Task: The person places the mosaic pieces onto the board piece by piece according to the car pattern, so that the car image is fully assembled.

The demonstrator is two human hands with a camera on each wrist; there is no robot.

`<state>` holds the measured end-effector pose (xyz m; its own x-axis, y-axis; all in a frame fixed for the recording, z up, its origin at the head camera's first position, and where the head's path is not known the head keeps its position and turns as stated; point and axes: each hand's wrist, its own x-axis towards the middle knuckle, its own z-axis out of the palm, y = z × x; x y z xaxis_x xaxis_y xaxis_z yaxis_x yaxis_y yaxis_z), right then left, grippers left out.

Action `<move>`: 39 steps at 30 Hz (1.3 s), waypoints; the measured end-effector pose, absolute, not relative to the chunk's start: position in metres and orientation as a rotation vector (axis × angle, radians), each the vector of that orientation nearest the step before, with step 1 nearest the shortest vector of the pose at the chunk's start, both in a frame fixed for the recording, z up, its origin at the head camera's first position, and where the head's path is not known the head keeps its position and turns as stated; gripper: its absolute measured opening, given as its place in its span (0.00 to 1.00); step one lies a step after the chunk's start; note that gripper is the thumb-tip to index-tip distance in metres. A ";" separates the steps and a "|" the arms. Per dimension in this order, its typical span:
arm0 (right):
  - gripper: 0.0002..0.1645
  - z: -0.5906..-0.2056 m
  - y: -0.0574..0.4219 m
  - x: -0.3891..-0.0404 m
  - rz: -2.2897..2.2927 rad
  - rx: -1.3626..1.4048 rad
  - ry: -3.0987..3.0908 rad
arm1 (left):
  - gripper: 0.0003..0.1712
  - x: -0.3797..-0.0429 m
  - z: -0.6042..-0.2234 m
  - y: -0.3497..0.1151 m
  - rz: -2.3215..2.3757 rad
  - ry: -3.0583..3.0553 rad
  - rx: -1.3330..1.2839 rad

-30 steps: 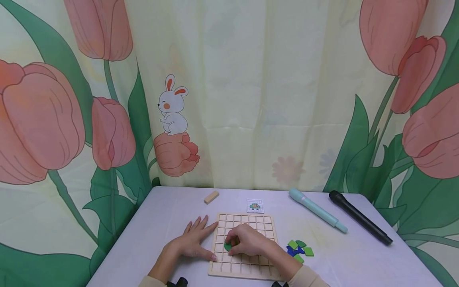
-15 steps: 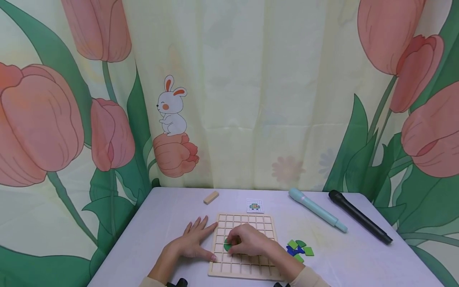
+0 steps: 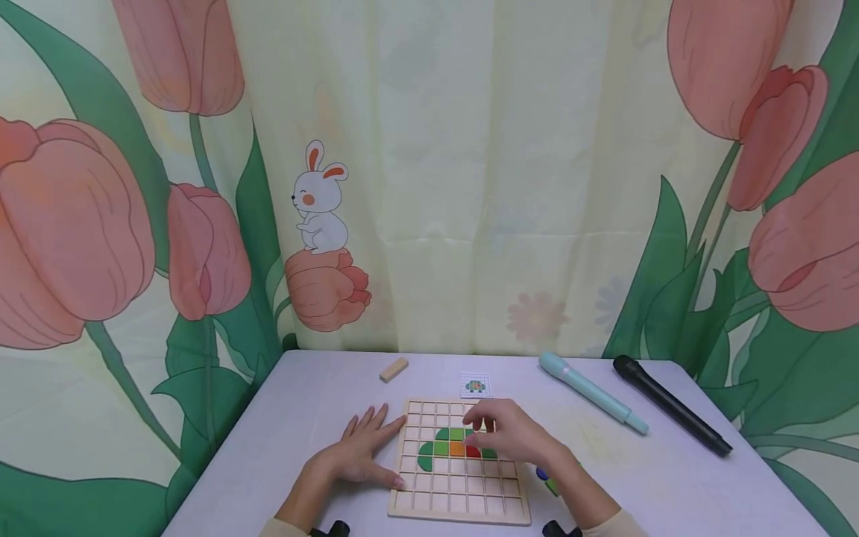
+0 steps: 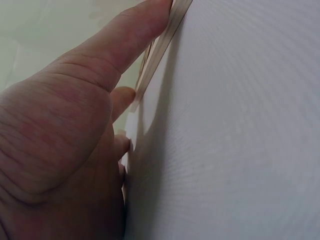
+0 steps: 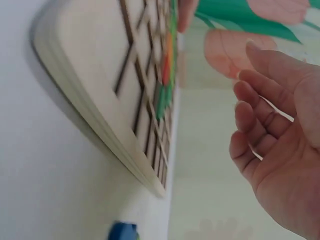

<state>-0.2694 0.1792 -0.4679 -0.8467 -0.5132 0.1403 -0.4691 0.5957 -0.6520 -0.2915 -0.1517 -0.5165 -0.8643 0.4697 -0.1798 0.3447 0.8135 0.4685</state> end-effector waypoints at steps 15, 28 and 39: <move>0.19 -0.452 0.230 -0.268 -1.142 -0.660 2.757 | 0.68 -0.291 -0.516 -0.151 0.632 2.710 0.619; 0.19 -0.456 0.272 -0.271 -1.104 -0.692 2.604 | 0.68 -0.291 -0.518 -0.152 0.628 2.718 0.628; 0.15 -0.468 0.295 -0.271 -1.062 -0.544 2.603 | 0.68 -0.291 -0.519 -0.151 0.632 2.723 0.615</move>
